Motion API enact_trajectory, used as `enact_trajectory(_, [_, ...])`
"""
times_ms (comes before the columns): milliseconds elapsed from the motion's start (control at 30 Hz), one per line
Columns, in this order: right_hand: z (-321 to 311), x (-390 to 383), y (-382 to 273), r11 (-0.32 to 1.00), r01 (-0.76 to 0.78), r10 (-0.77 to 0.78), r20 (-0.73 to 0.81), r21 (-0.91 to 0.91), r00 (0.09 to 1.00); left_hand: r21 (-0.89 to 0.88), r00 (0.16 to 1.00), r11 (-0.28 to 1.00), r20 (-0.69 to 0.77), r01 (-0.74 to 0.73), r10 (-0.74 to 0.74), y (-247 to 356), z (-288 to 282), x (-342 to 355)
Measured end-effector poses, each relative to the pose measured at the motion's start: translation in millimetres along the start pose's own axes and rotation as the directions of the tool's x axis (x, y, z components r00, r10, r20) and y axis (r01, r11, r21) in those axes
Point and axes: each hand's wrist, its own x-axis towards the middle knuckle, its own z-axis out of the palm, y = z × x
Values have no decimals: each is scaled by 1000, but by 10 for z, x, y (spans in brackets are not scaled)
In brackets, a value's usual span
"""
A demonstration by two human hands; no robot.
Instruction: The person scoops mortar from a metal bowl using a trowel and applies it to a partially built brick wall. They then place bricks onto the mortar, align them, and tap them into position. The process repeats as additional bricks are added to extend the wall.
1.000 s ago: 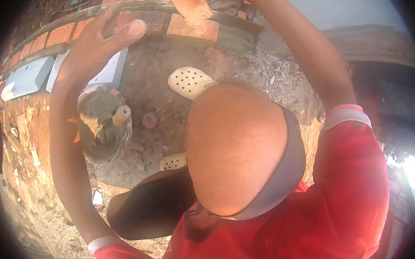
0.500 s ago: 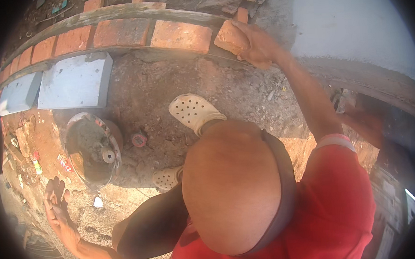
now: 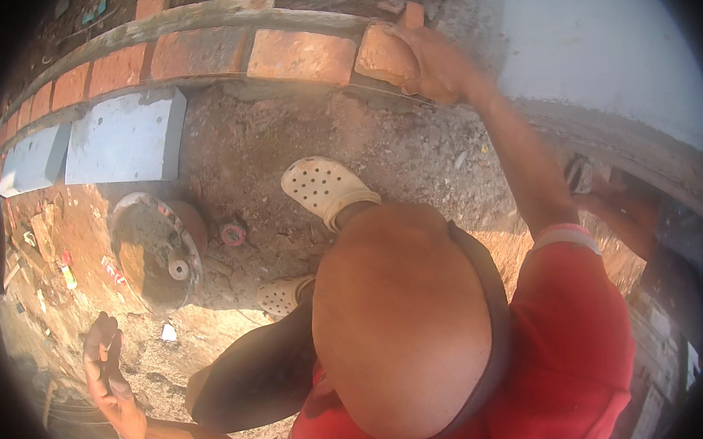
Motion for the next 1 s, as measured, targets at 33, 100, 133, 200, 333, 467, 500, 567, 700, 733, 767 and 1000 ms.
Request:
enact_trajectory(33, [68, -27, 32, 999, -24, 24, 28, 27, 999, 8, 1000, 1000, 11, 4, -4, 6, 20, 4])
enact_trajectory(100, [232, -58, 81, 999, 28, -28, -14, -37, 1000, 21, 999, 1000, 34, 3, -4, 29, 63, 21])
enact_trajectory(133, [287, -65, 112, 996, 53, -56, -40, -72, 998, 28, 999, 1000, 44, 1, -2, 44, 88, 33])
enact_trajectory(200, [364, -68, 156, 994, 69, -71, -14, -84, 997, 36, 999, 999, 51, 2, -4, 78, 132, 56])
enact_trajectory(333, [403, -38, 162, 992, 32, -27, 42, -125, 999, 18, 999, 999, 27, 41, -41, 135, 225, 77])
enact_trajectory(467, [372, -19, 125, 988, -2, 17, 99, -156, 995, 5, 998, 999, 35, 49, -50, 162, 278, 137])
enact_trajectory(500, [373, -18, 120, 989, -7, 22, 100, -150, 995, 20, 998, 999, 35, 50, -51, 176, 282, 151])
enact_trajectory(567, [385, -19, 123, 988, 6, 8, 90, -152, 996, 55, 998, 997, 34, 45, -47, 212, 292, 179])
enact_trajectory(700, [453, -8, 168, 984, 41, -31, 61, -171, 998, 118, 995, 992, 92, 37, -48, 330, 276, 268])
enact_trajectory(733, [471, -7, 187, 984, 38, -29, 53, -177, 998, 112, 994, 993, 102, 26, -38, 359, 289, 291])
enact_trajectory(767, [483, -4, 207, 985, 41, -35, 42, -166, 998, 104, 994, 994, 110, 15, -27, 383, 307, 315])
enact_trajectory(1000, [546, 17, 365, 990, 96, -93, 33, -105, 995, 59, 987, 996, 142, 70, -78, 375, 448, 474])
